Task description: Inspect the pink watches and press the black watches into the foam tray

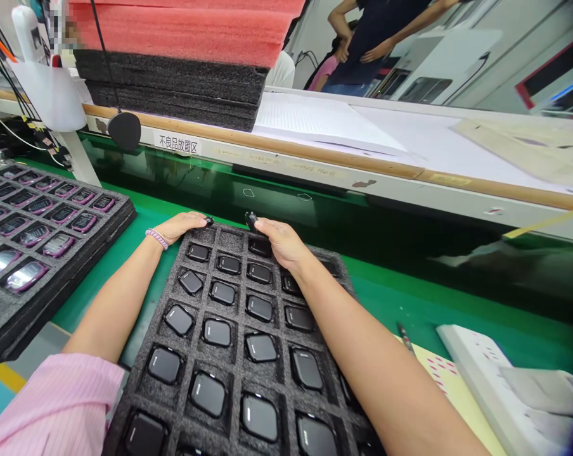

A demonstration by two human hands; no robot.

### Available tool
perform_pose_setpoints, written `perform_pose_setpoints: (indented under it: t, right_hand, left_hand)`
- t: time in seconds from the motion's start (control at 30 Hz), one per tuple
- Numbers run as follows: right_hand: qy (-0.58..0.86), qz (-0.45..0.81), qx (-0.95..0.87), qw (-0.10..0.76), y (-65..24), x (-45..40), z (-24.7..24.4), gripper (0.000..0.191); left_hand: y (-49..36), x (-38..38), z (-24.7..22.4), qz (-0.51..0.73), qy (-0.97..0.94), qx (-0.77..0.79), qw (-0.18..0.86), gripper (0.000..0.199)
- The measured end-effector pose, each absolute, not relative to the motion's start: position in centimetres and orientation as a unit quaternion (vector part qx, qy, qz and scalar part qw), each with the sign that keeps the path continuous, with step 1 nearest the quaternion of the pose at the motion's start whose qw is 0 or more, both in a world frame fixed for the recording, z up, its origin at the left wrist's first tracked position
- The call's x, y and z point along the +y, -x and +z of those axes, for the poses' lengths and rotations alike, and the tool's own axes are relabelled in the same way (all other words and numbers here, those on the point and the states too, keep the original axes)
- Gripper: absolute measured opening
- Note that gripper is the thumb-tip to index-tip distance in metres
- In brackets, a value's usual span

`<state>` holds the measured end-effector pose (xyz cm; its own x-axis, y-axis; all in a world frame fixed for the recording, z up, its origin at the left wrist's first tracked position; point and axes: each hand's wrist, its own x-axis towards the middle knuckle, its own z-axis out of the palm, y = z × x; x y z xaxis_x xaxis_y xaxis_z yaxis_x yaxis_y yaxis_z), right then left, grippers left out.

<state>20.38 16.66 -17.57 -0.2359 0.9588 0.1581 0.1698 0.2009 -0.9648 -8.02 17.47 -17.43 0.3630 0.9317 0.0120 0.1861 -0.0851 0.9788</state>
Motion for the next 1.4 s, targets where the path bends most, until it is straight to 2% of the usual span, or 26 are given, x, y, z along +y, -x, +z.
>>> perform_pose_setpoints:
  t: [0.1, 0.2, 0.37, 0.47, 0.67, 0.77, 0.83, 0.9, 1.07, 1.2, 1.4]
  right_hand:
    - [0.444, 0.416, -0.679, 0.411, -20.1, 16.4, -17.5, 0.06]
    - [0.444, 0.363, -0.727, 0.378, -19.4, 15.9, -17.4, 0.045]
    - [0.454, 0.182, -0.827, 0.276, -18.7, 15.5, -17.8, 0.026]
    - [0.461, 0.139, -0.846, 0.227, -18.9, 15.8, -18.1, 0.025]
    - [0.488, 0.151, -0.841, 0.181, -18.3, 16.0, -18.4, 0.029]
    - [0.491, 0.146, -0.842, 0.171, -18.7, 16.0, -17.1, 0.035]
    - [0.487, 0.145, -0.845, 0.166, -20.1, 16.1, -15.5, 0.043]
    - [0.486, 0.14, -0.847, 0.163, -22.3, 16.2, -13.9, 0.044]
    - [0.525, 0.115, -0.834, 0.127, -28.0, 15.1, -12.6, 0.024]
    - [0.558, 0.092, -0.815, 0.125, -29.7, 13.5, -15.4, 0.025]
    - [0.588, 0.076, -0.781, 0.197, -29.6, 13.1, -18.8, 0.03]
  left_hand:
    - [8.0, 17.6, -17.2, 0.343, -0.684, 0.448, 0.462, 0.054]
    - [8.0, 17.7, -16.3, 0.33, -0.726, 0.461, 0.389, 0.037]
    - [7.8, 17.7, -15.1, 0.241, -0.818, 0.478, 0.209, 0.028]
    - [7.6, 17.7, -15.0, 0.18, -0.848, 0.481, 0.131, 0.028]
    - [7.3, 16.9, -14.2, 0.126, -0.833, 0.529, 0.1, 0.031]
    - [6.2, 16.5, -12.1, 0.075, -0.823, 0.558, 0.074, 0.032]
    - [4.4, 16.2, -10.3, 0.049, -0.825, 0.562, 0.03, 0.034]
    - [1.8, 15.8, -8.9, 0.037, -0.84, 0.541, -0.01, 0.031]
    - [-5.2, 14.9, -9.0, 0.009, -0.886, 0.463, 0.032, 0.025]
    - [-6.5, 15.0, -11.6, 0.002, -0.878, 0.473, 0.071, 0.035]
    - [-4.6, 16.2, -14.0, 0.027, -0.868, 0.48, 0.121, 0.043]
